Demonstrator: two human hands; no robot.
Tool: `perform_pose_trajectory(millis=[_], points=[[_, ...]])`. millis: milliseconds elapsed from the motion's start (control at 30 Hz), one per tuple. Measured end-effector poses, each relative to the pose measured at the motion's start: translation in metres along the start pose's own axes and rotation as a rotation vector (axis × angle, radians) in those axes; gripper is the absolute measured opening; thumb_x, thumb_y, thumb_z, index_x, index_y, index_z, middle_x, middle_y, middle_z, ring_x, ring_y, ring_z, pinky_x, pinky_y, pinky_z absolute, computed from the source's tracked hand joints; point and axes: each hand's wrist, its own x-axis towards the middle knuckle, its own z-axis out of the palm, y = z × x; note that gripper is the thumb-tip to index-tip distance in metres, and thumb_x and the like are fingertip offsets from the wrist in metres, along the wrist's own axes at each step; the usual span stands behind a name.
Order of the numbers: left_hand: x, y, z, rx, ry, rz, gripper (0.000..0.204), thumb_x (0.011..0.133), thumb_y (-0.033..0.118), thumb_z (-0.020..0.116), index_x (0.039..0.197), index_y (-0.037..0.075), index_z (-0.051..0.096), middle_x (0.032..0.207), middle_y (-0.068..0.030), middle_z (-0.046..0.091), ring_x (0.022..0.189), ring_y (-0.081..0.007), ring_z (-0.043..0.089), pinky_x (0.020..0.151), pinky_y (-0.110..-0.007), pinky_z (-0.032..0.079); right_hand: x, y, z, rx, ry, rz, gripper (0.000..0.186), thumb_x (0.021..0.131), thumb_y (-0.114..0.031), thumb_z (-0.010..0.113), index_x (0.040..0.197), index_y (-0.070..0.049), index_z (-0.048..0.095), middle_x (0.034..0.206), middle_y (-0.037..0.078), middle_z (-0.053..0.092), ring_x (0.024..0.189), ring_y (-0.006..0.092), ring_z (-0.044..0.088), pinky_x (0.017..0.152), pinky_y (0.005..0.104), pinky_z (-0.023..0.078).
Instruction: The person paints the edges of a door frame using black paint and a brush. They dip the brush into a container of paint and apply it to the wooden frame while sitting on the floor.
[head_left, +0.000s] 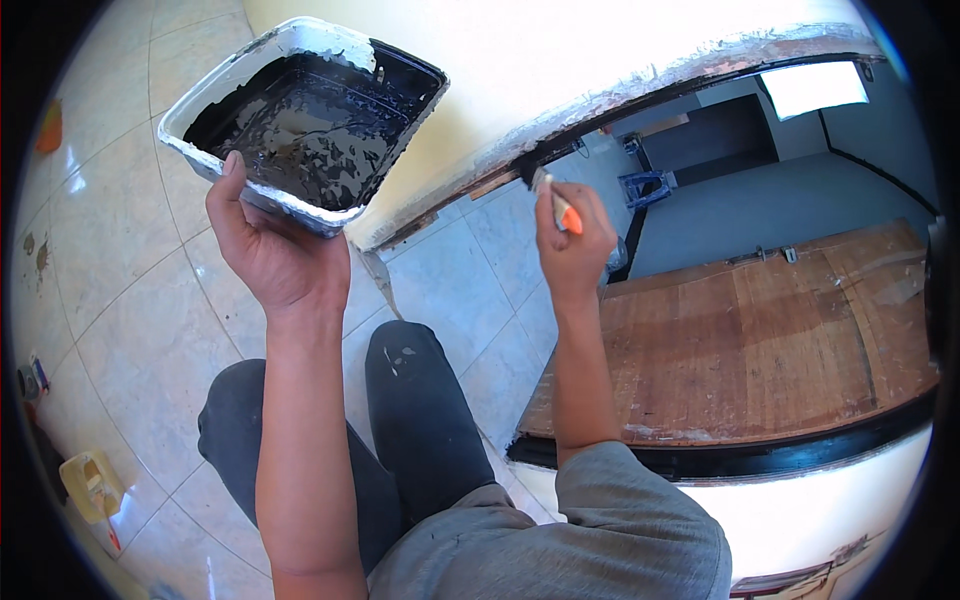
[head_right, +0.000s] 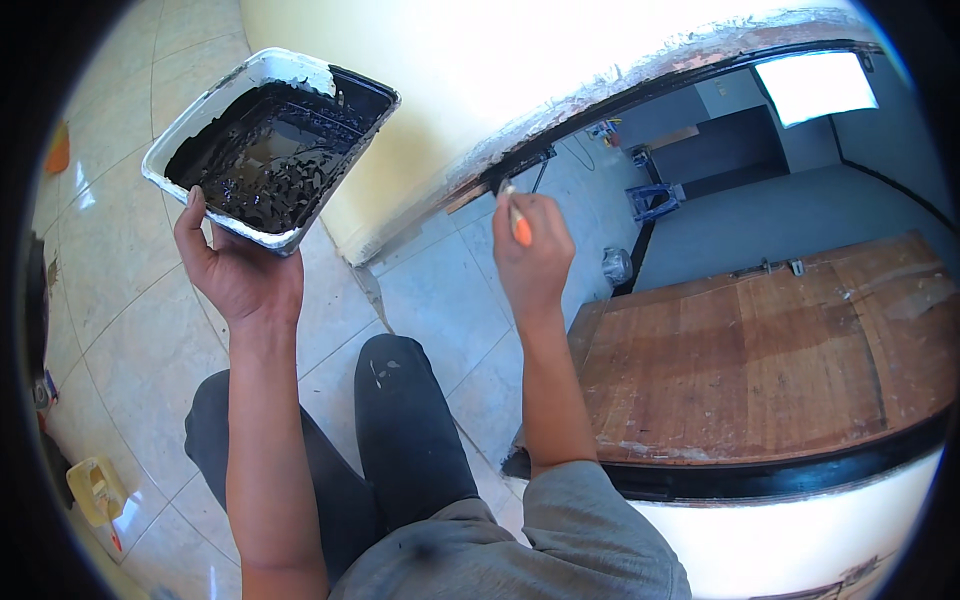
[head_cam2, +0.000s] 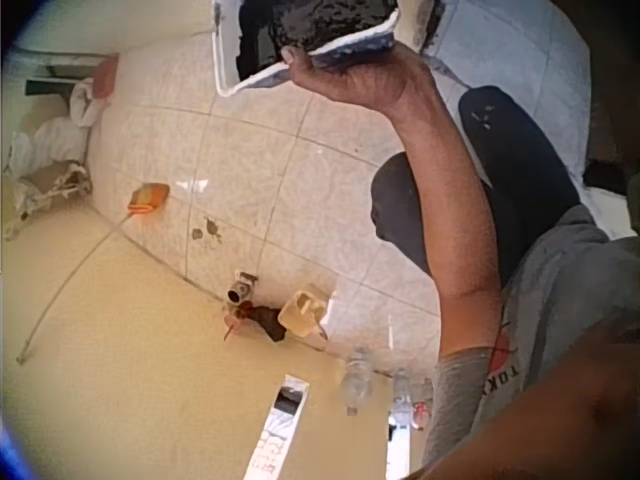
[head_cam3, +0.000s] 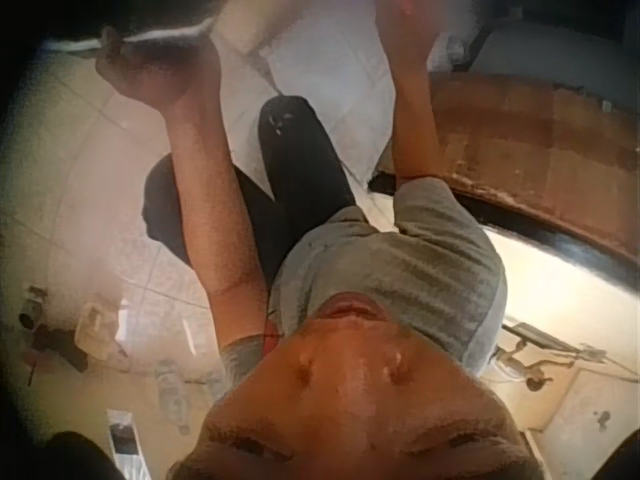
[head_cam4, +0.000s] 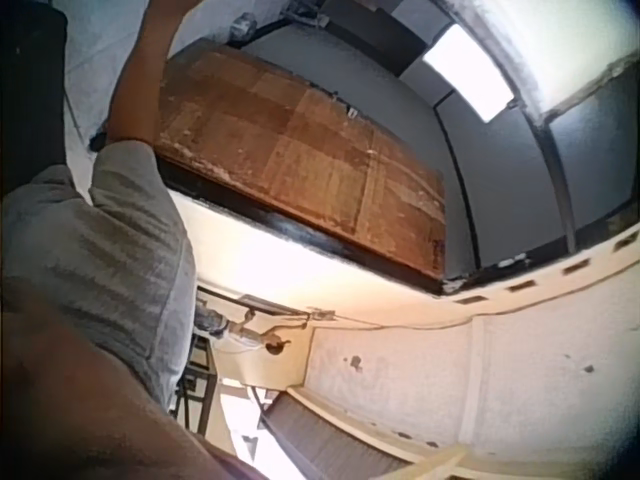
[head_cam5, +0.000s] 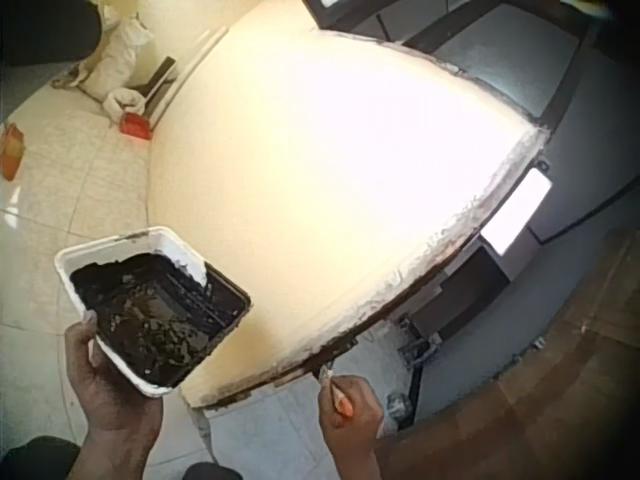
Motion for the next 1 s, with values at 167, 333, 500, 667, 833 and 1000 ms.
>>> perform_pose_trajectory(millis=[167, 333, 500, 667, 833, 1000], points=[[0.001, 0.001, -0.002, -0.032, 0.023, -0.029, 0.058, 0.098, 0.038, 0.063, 0.143, 0.002, 0.053, 0.136, -0.0106, 0.061, 0.128, -0.024, 0.058, 0.111, -0.041, 0.046, 0.026, -0.005, -0.023, -0.067, 0.156, -0.004, 0.011, 0.088, 0.001, 0.08, 0.091, 0.004, 0.07, 0.087, 0.015, 0.071, 0.074, 0.0279, 0.071, 0.064, 0.0325, 0.055], [0.003, 0.0, -0.002, -0.033, 0.02, -0.021, 0.059, 0.098, 0.038, 0.063, 0.143, 0.002, 0.053, 0.136, -0.0105, 0.062, 0.129, -0.0246, 0.058, 0.112, -0.041, 0.045, 0.017, 0.0, -0.012, -0.24, 0.213, -0.169, 0.014, 0.087, 0.0, 0.082, 0.095, 0.001, 0.07, 0.09, 0.015, 0.069, 0.073, 0.0275, 0.069, 0.062, 0.0348, 0.055], [0.003, 0.003, -0.001, -0.051, 0.036, -0.038, 0.059, 0.098, 0.04, 0.062, 0.143, 0.002, 0.054, 0.136, -0.0102, 0.062, 0.129, -0.0252, 0.058, 0.113, -0.042, 0.045, -0.016, -0.005, 0.003, -0.292, 0.096, -0.156, 0.018, 0.085, 0.001, 0.083, 0.096, 0.002, 0.07, 0.089, 0.013, 0.066, 0.073, 0.0271, 0.066, 0.062, 0.0359, 0.054], [0.003, 0.006, 0.001, -0.029, 0.039, -0.043, 0.069, 0.094, 0.045, 0.068, 0.146, 0.002, 0.052, 0.143, -0.011, 0.059, 0.134, -0.0274, 0.055, 0.118, -0.045, 0.041, -0.007, -0.014, 0.003, -0.237, 0.287, -0.164, 0.017, 0.086, 0.001, 0.082, 0.098, 0.003, 0.07, 0.088, 0.014, 0.064, 0.072, 0.0282, 0.065, 0.061, 0.0367, 0.053], [0.0, 0.005, 0.003, -0.043, 0.041, -0.059, 0.067, 0.095, 0.044, 0.067, 0.145, 0.002, 0.052, 0.141, -0.0108, 0.06, 0.133, -0.027, 0.056, 0.117, -0.045, 0.042, -0.03, -0.005, 0.023, -0.249, 0.15, -0.125, 0.013, 0.089, 0.004, 0.076, 0.101, 0.003, 0.071, 0.087, 0.015, 0.064, 0.07, 0.0291, 0.063, 0.059, 0.0384, 0.051], [-0.003, 0.008, 0.006, -0.026, 0.033, -0.047, 0.074, 0.093, 0.046, 0.069, 0.147, 0.0, 0.05, 0.145, -0.012, 0.058, 0.136, -0.0284, 0.054, 0.119, -0.046, 0.041, -0.013, -0.021, 0.015, -0.193, 0.31, -0.073, 0.009, 0.089, 0.003, 0.076, 0.093, 0.003, 0.068, 0.087, 0.015, 0.062, 0.071, 0.0303, 0.063, 0.06, 0.038, 0.051]])
